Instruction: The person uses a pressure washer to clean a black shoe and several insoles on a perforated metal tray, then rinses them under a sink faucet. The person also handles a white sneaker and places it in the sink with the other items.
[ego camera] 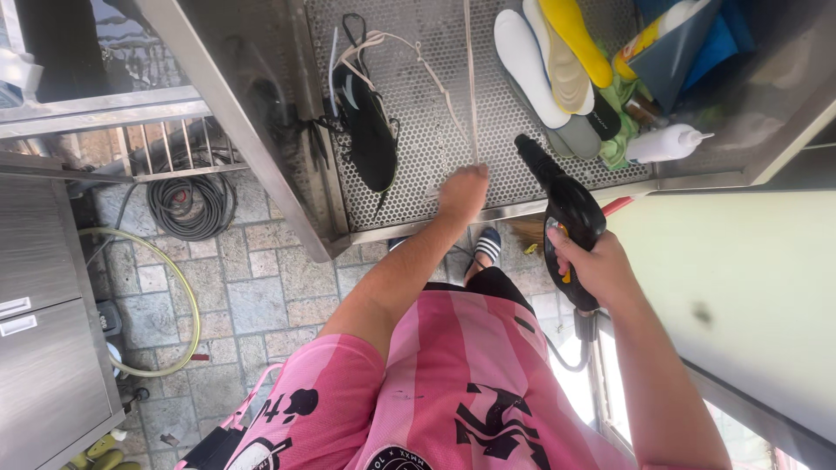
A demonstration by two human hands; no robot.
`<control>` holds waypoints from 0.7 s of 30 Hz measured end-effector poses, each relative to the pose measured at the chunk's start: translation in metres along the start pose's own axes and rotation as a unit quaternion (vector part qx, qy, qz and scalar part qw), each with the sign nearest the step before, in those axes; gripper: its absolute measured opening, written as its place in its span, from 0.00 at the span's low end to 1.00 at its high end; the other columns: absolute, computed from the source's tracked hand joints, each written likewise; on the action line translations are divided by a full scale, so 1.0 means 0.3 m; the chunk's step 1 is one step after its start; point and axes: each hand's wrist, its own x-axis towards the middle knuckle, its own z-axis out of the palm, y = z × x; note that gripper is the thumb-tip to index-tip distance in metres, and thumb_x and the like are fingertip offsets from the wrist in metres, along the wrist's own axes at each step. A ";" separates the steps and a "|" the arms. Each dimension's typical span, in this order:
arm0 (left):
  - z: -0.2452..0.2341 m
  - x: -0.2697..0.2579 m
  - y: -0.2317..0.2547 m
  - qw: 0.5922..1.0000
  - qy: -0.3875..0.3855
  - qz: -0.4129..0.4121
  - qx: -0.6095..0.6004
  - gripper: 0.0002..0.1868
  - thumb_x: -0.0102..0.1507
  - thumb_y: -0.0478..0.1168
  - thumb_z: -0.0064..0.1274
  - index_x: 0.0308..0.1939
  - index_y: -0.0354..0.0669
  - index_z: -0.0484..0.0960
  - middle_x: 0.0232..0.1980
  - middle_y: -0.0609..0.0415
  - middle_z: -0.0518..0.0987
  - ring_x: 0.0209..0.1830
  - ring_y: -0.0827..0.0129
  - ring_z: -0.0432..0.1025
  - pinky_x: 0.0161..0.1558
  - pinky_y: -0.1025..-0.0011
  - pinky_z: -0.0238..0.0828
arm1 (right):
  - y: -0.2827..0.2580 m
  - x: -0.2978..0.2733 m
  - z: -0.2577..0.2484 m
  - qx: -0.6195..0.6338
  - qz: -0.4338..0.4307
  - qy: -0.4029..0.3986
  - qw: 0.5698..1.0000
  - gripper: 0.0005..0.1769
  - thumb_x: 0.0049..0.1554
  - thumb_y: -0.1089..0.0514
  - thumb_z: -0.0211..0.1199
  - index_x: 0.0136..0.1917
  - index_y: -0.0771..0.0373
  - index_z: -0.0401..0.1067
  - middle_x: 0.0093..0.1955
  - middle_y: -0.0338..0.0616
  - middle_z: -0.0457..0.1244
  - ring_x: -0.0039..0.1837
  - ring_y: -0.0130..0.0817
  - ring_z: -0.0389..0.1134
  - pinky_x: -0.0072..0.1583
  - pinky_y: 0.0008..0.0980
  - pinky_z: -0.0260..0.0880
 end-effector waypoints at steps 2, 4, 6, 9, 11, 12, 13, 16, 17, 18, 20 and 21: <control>0.021 0.003 0.004 0.999 -0.031 0.006 0.033 0.05 0.61 0.35 0.52 0.39 0.39 0.80 0.35 0.48 0.82 0.36 0.60 0.80 0.34 0.65 0.79 | -0.045 0.005 0.038 0.045 0.009 -0.010 0.999 0.21 0.58 0.44 0.68 0.37 0.64 0.72 0.29 0.37 0.63 0.32 0.27 0.64 0.37 0.32 0.64; 0.033 0.016 0.014 0.997 -0.048 0.014 0.055 0.05 0.60 0.36 0.53 0.37 0.39 0.81 0.34 0.48 0.82 0.36 0.61 0.80 0.34 0.66 0.79 | -0.092 0.017 0.069 0.001 0.024 -0.011 1.000 0.23 0.58 0.43 0.67 0.35 0.65 0.72 0.27 0.40 0.63 0.30 0.29 0.64 0.36 0.32 0.65; 0.040 0.025 0.026 0.996 -0.054 0.019 0.063 0.05 0.59 0.37 0.55 0.36 0.39 0.83 0.34 0.49 0.82 0.35 0.64 0.80 0.33 0.67 0.79 | -0.138 0.037 0.091 -0.037 0.030 -0.008 0.999 0.24 0.58 0.43 0.66 0.35 0.65 0.72 0.25 0.41 0.63 0.29 0.30 0.65 0.36 0.32 0.65; 0.046 0.026 0.039 0.987 -0.086 0.050 0.130 0.08 0.55 0.39 0.57 0.35 0.40 0.85 0.34 0.52 0.83 0.36 0.65 0.80 0.32 0.69 0.77 | -0.197 0.089 0.100 -0.059 0.021 -0.008 0.998 0.25 0.59 0.43 0.66 0.34 0.67 0.71 0.25 0.42 0.63 0.29 0.30 0.66 0.35 0.32 0.65; 0.044 0.022 0.055 0.979 -0.124 0.062 0.147 0.05 0.56 0.37 0.59 0.35 0.42 0.86 0.35 0.55 0.83 0.38 0.65 0.79 0.34 0.69 0.76 | -0.233 0.132 0.098 -0.033 0.002 -0.014 0.999 0.27 0.60 0.44 0.67 0.33 0.70 0.70 0.26 0.43 0.63 0.28 0.31 0.65 0.34 0.33 0.65; 0.038 0.038 0.057 0.975 -0.139 0.071 0.158 0.04 0.56 0.36 0.59 0.34 0.43 0.87 0.36 0.57 0.83 0.39 0.66 0.79 0.35 0.69 0.76 | -0.255 0.156 0.093 -0.037 -0.006 -0.016 0.999 0.26 0.59 0.44 0.67 0.33 0.69 0.70 0.26 0.42 0.63 0.28 0.31 0.65 0.34 0.33 0.65; 0.033 0.059 0.061 0.969 -0.160 0.084 0.170 0.05 0.55 0.37 0.60 0.35 0.43 0.87 0.37 0.56 0.83 0.40 0.65 0.80 0.35 0.68 0.76 | -0.276 0.177 0.087 -0.040 -0.014 -0.017 0.999 0.25 0.59 0.45 0.67 0.33 0.69 0.70 0.26 0.42 0.63 0.27 0.31 0.65 0.33 0.33 0.65; 0.028 0.073 0.089 0.951 -0.222 0.099 0.189 0.08 0.55 0.38 0.61 0.38 0.44 0.88 0.40 0.53 0.84 0.43 0.61 0.80 0.39 0.65 0.76 | -0.325 0.233 0.074 -0.007 -0.048 -0.029 0.998 0.19 0.58 0.47 0.67 0.37 0.65 0.72 0.27 0.40 0.62 0.27 0.29 0.63 0.32 0.33 0.64; 0.030 0.085 0.100 0.950 -0.235 0.089 0.187 0.09 0.57 0.38 0.61 0.40 0.44 0.88 0.42 0.53 0.84 0.44 0.60 0.80 0.41 0.63 0.76 | -0.342 0.259 0.072 0.012 -0.062 -0.035 0.997 0.16 0.58 0.48 0.67 0.39 0.63 0.72 0.27 0.39 0.62 0.27 0.29 0.62 0.31 0.33 0.64; 0.033 0.094 0.118 0.947 -0.249 0.083 0.184 0.09 0.59 0.38 0.60 0.42 0.44 0.89 0.43 0.52 0.85 0.46 0.58 0.80 0.44 0.61 0.77 | -0.356 0.282 0.067 -0.007 -0.059 -0.034 0.998 0.19 0.59 0.48 0.67 0.38 0.66 0.72 0.27 0.40 0.62 0.27 0.29 0.63 0.32 0.33 0.64; 0.038 0.109 0.142 0.939 -0.266 0.085 0.202 0.14 0.57 0.40 0.61 0.46 0.44 0.88 0.47 0.51 0.84 0.51 0.56 0.79 0.49 0.58 0.75 | -0.382 0.336 0.055 -0.046 -0.053 -0.029 0.997 0.23 0.61 0.48 0.68 0.36 0.70 0.70 0.27 0.41 0.62 0.27 0.30 0.64 0.32 0.33 0.65; 0.041 0.114 0.157 0.934 -0.275 0.086 0.211 0.16 0.56 0.41 0.62 0.48 0.45 0.87 0.49 0.51 0.84 0.53 0.56 0.78 0.52 0.56 0.74 | -0.391 0.361 0.050 -0.040 -0.056 -0.033 0.997 0.22 0.60 0.48 0.68 0.38 0.70 0.70 0.27 0.40 0.62 0.27 0.30 0.63 0.32 0.33 0.64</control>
